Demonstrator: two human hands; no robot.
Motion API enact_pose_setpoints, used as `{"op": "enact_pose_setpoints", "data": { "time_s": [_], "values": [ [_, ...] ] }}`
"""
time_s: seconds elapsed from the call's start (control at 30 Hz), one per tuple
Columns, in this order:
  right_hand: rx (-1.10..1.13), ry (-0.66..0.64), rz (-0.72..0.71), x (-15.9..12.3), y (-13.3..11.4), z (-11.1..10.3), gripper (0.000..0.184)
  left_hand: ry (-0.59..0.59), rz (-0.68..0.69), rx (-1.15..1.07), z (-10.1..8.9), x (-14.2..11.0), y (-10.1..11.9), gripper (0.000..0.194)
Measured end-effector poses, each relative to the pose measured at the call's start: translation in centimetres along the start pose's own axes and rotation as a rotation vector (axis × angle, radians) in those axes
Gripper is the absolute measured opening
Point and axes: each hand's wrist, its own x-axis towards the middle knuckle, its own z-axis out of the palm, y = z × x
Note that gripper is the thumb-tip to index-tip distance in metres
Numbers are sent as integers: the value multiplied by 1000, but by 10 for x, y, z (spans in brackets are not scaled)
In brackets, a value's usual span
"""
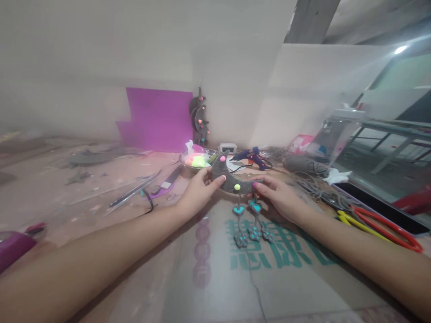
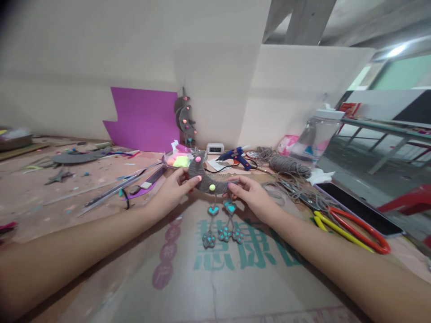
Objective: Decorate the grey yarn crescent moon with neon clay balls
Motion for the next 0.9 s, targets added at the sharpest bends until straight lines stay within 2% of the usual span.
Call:
{"op": "enact_pose_setpoints", "data": {
  "time_s": [0.1, 0.2, 0.37, 0.47, 0.53, 0.63, 0.73, 0.83, 0.9],
  "values": [
    [2, 26, 24, -1, 0, 1, 37, 6, -26, 6, 0, 0, 2, 32],
    [-15, 41, -2, 1, 1, -1, 37, -53, -14, -65, 2, 0, 1, 34],
    [-66, 20, -45, 2, 0, -2, 37, -153, -14, -220, 6, -1, -10, 54],
    [-61, -8, -60, 0, -3, 0, 39, -133, -37, -245, 6, -1, -12, 48],
    [-95, 31, -99, -1, -5, 0, 40, -98, -45, -256, 6, -1, -10, 43],
    [-259, 147, -245, 2, -8, -2, 37, -71, -82, -282, 5, -1, -6, 39],
    [-542, 229, -446, 4, -11, -5, 33, -54, -140, -322, 5, -1, -2, 40],
    [-807, 223, -642, 3, -14, -5, 23, -48, -170, -328, 6, -2, 3, 38],
    [-877, 181, -726, 1, -15, -5, 17, -50, -184, -324, 6, -3, 6, 35]
  ]
}}
